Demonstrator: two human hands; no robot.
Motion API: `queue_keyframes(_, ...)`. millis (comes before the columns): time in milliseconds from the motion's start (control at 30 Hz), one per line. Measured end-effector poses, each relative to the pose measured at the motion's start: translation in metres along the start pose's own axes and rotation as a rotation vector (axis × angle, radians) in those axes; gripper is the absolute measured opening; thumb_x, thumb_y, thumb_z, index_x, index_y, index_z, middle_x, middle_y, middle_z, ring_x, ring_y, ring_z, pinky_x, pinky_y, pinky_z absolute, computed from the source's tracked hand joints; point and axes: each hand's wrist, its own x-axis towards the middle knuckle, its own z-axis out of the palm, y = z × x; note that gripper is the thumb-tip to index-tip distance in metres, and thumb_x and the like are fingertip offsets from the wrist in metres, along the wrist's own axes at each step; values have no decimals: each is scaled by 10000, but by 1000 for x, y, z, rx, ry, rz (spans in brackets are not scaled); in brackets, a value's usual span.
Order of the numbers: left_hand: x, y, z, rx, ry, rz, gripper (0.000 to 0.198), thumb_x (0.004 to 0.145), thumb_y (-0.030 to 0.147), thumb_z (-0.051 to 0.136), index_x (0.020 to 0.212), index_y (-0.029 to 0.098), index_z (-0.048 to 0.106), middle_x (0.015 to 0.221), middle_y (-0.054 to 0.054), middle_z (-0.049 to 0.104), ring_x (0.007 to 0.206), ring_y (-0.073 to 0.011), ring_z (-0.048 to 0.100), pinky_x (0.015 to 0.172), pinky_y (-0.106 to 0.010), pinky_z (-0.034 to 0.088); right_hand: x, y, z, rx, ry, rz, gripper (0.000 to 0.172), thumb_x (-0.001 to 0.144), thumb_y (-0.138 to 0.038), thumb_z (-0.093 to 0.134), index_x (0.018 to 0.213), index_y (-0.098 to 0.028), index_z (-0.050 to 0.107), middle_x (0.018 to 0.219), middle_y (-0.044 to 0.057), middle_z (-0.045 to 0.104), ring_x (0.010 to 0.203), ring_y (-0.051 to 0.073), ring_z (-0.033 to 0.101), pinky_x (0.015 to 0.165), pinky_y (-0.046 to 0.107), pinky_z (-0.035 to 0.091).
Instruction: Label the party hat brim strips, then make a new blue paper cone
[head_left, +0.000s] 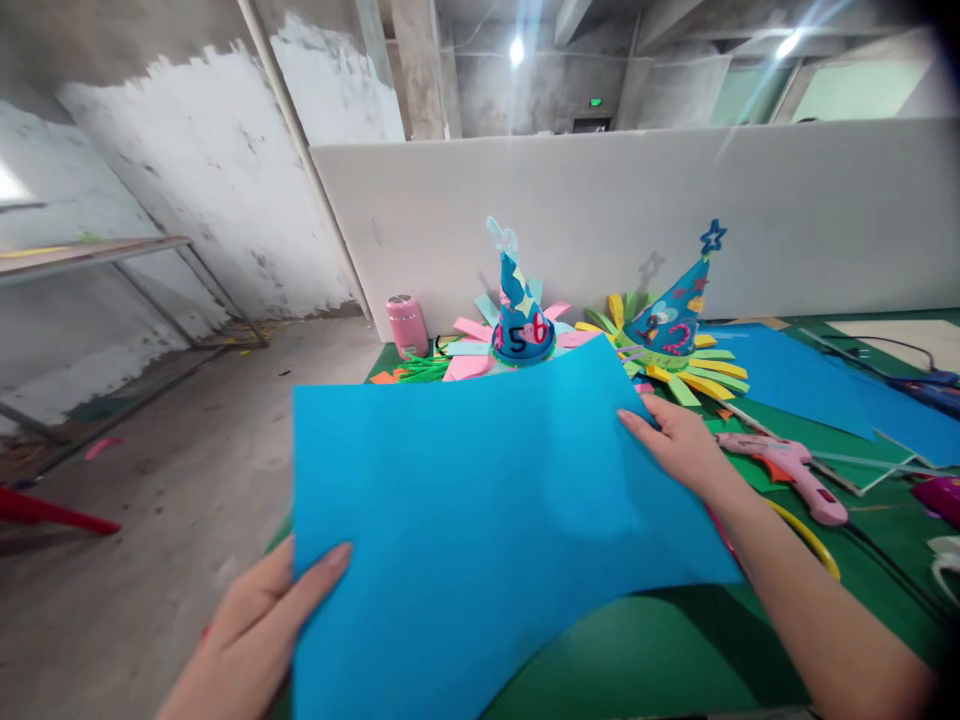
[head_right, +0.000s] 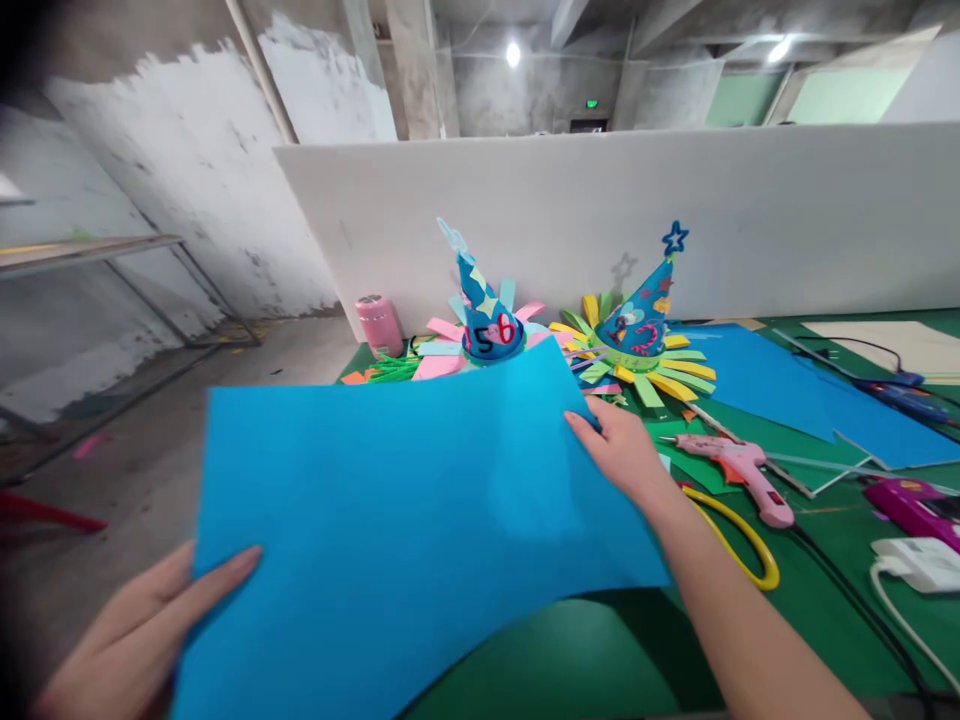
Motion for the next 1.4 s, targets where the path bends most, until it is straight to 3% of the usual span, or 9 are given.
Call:
queue_keyframes(100, 16, 5, 34, -20, -121, -27, 549, 688, 354, 637, 1191, 217, 465, 901, -43, 694, 810, -290, 639, 657, -374, 536, -7, 19, 0, 72, -118, 63, 327, 812, -401, 443, 1028, -214, 602, 970, 34, 662, 902, 245, 599, 757, 341, 479)
queue_keyframes(233, 35, 7, 59, 20, -111, 90, 459, 692, 291, 615, 1130, 196, 519, 901, -46, 695, 846, -278, 636, 688, -359, 531, -17, 37, 8, 209, -139, 94, 372, 814, -417, 443, 1092, -208, 574, 971, 35, 666, 914, 250, 603, 759, 354, 497)
queue_keyframes(533, 39, 4, 50, -226, -61, -123, 689, 690, 298, 568, 1315, 256, 280, 914, -55, 687, 767, -282, 654, 637, -398, 526, -29, 55, 11, 414, -34, 217, 371, 769, -418, 532, 1081, -228, 598, 1052, 39, 648, 955, 259, 595, 804, 379, 503)
queue_keyframes(633, 39, 0, 47, -218, -67, -97, 775, 657, 301, 582, 1340, 256, 219, 957, -68, 677, 780, -292, 651, 660, -411, 521, -31, 55, 10, 433, -2, 227, 384, 751, -406, 563, 1100, -247, 588, 1084, 30, 635, 1012, 265, 569, 837, 389, 491)
queue_keyframes(900, 22, 12, 42, -43, 117, -101, 678, 716, 332, 507, 1340, 296, 244, 1022, -30, 657, 799, -284, 648, 621, -393, 539, -40, 37, 6, 200, 8, 22, 343, 752, -400, 554, 1055, -255, 624, 1066, 49, 643, 970, 284, 594, 791, 391, 522)
queue_keyframes(1000, 14, 17, 36, 151, 168, 35, 624, 684, 389, 548, 1279, 285, 391, 1142, -22, 598, 954, -308, 590, 700, -363, 535, -47, 6, -2, 51, -117, -226, 333, 808, -313, 491, 1133, -316, 562, 1157, 34, 582, 1070, 253, 534, 850, 362, 494)
queue_keyframes(1100, 6, 17, 28, 451, 142, 285, 527, 695, 475, 528, 1189, 295, 510, 1256, 16, 506, 1156, -304, 436, 934, -347, 405, -54, -29, -7, -131, -226, -471, 399, 816, -229, 453, 1189, -362, 495, 1237, 18, 513, 1101, 231, 505, 832, 353, 503)
queue_keyframes(1233, -7, 14, 26, 815, -40, 511, 479, 806, 442, 395, 1279, 373, 359, 1366, 90, 351, 1249, -223, 318, 1047, -341, 212, -62, -61, -3, -312, -235, -663, 449, 793, -194, 451, 1211, -356, 475, 1182, 45, 564, 1010, 257, 561, 735, 389, 530)
queue_keyframes(1400, -19, 10, 51, 1090, -216, 790, 539, 808, 201, 370, 1322, 338, 284, 1390, 61, 308, 1240, -202, 336, 1035, -311, 255, -68, -81, 8, -442, -260, -813, 413, 773, -180, 449, 1169, -265, 531, 1136, 88, 599, 957, 282, 586, 697, 411, 526)
